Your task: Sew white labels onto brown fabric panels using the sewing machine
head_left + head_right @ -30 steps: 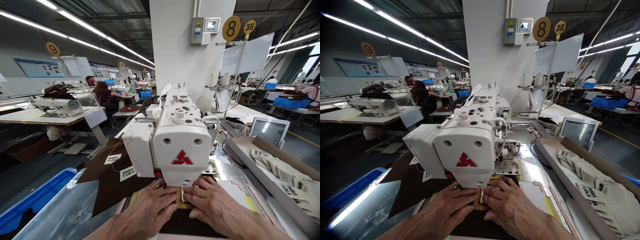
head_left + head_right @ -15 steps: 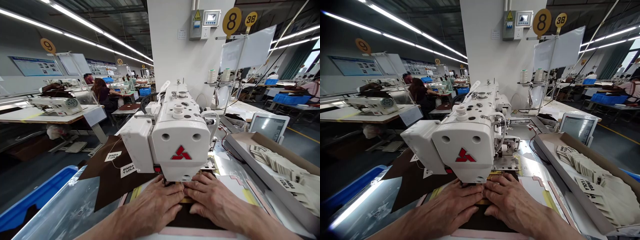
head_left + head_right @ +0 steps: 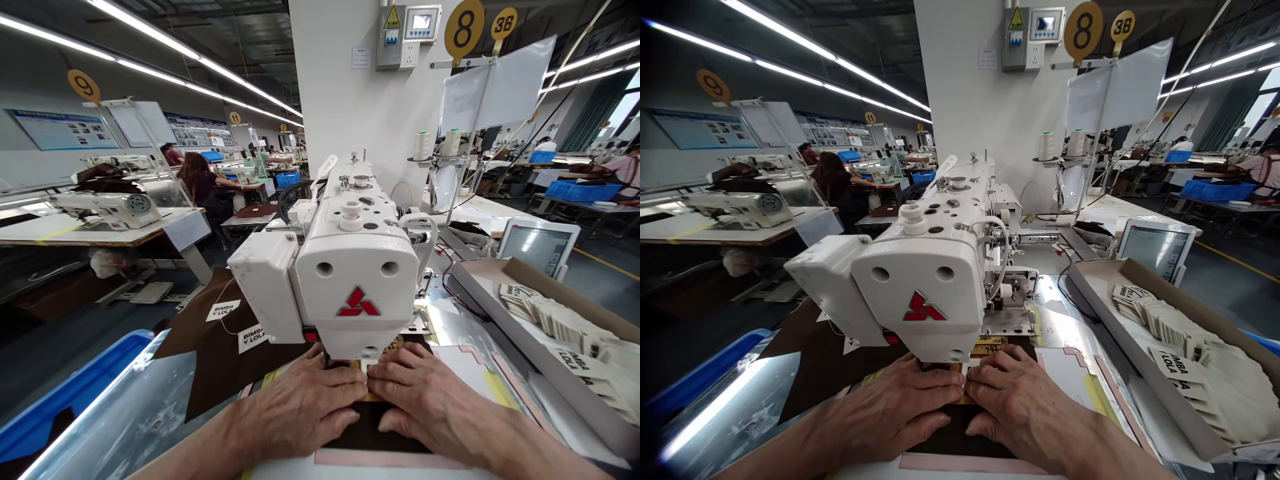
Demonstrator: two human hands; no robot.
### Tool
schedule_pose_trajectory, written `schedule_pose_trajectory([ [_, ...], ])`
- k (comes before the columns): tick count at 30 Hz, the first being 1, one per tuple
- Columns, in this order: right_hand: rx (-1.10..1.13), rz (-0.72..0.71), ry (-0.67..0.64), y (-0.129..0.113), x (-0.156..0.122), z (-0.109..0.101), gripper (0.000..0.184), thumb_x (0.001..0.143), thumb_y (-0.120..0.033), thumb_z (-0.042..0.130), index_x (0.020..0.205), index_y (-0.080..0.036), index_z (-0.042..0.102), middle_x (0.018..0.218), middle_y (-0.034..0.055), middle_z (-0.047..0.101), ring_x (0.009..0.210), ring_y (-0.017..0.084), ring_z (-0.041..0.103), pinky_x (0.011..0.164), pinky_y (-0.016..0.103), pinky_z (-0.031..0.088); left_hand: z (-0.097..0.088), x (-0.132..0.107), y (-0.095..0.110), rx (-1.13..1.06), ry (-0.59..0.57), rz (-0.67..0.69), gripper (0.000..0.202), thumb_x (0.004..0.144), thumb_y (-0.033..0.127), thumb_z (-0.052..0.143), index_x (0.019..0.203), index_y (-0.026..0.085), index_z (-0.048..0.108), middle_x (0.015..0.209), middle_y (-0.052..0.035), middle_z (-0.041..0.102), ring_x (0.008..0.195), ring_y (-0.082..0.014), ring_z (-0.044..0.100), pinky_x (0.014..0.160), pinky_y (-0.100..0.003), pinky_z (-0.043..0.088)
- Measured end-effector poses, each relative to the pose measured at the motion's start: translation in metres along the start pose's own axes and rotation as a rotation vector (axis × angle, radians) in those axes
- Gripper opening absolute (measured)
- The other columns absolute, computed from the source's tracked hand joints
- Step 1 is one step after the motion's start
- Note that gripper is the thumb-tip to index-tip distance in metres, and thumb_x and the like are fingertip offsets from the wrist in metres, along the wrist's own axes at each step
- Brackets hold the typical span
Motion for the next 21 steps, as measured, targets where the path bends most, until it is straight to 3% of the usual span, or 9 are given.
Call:
schedule_pose_trajectory([
  [4, -0.006, 0.023, -0.020, 0.002, 0.000, 0.001, 0.042, 0.110, -0.057, 0.049, 0.134, -0.026, 0.065, 0.132, 0.0039, 0.070, 0.115, 0.024, 0.061, 0.102, 0.042, 0.041, 0.004, 0.000, -0.003, -0.014, -0.044, -0.034, 0.032, 0.104, 0.024, 0.063, 0.136, 0.027, 0.063, 0.135, -0.0004, 0.071, 0.121, -0.0229, 0.068, 0.105, -0.031, 0.047],
  [13, -0.066, 0.008, -0.041, 0.002, -0.002, 0.001, 0.050, 0.109, -0.058, 0.049, 0.149, -0.028, 0.057, 0.141, 0.0042, 0.068, 0.120, 0.025, 0.062, 0.106, 0.042, 0.042, 0.002, -0.014, -0.011, 0.025, 0.006, -0.038, 0.046, 0.102, 0.020, 0.063, 0.147, 0.022, 0.058, 0.152, -0.0051, 0.060, 0.136, -0.0242, 0.061, 0.123, -0.039, 0.038],
  [21, -0.076, -0.007, 0.000, 0.003, -0.003, 0.000, 0.053, 0.107, -0.061, 0.051, 0.150, -0.031, 0.057, 0.144, 0.0027, 0.068, 0.122, 0.024, 0.064, 0.106, 0.041, 0.044, -0.006, -0.036, -0.018, 0.052, 0.049, -0.073, 0.036, 0.100, 0.019, 0.065, 0.136, 0.024, 0.068, 0.143, -0.0053, 0.067, 0.132, -0.0273, 0.064, 0.122, -0.042, 0.044],
])
Point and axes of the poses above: each hand's wrist, its own x-axis towards the middle knuckle, its own z-axis out of the palm, y = z × x, the point moved 9 cm from there along x, towards the middle knuckle
